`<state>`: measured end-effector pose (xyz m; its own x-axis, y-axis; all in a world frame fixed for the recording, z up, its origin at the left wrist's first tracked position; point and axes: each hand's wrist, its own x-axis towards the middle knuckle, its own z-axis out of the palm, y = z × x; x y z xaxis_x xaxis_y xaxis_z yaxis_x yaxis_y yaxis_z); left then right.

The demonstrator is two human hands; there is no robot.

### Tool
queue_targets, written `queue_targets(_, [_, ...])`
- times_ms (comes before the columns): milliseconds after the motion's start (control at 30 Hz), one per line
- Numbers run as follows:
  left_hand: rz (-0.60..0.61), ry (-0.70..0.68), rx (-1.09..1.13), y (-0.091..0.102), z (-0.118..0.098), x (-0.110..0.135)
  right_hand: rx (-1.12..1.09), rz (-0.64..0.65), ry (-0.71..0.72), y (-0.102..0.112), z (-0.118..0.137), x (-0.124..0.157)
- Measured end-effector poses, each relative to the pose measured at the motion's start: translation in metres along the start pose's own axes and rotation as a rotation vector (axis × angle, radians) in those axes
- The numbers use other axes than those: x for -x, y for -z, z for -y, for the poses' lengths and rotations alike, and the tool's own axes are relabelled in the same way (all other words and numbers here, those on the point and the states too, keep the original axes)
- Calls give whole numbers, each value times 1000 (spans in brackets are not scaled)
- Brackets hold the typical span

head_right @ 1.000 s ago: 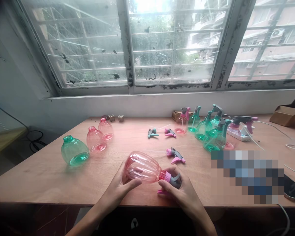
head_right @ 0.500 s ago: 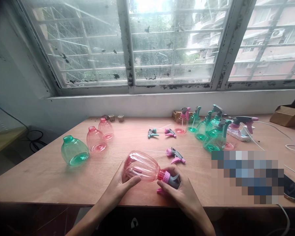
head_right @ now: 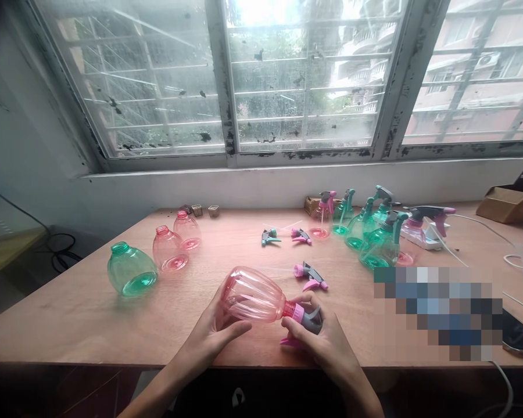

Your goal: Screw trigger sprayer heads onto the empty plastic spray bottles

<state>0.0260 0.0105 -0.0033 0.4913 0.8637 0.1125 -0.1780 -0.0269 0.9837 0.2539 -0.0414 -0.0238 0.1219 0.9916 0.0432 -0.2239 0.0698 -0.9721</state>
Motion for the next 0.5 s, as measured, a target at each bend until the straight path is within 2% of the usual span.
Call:
queue_targets(333, [-20, -36, -22, -11, -22, 0, -11, 28, -22, -1, 2, 2])
queue_targets(500, [-6, -24, -37, -11, -24, 0, -27, 22, 0, -1, 1, 2])
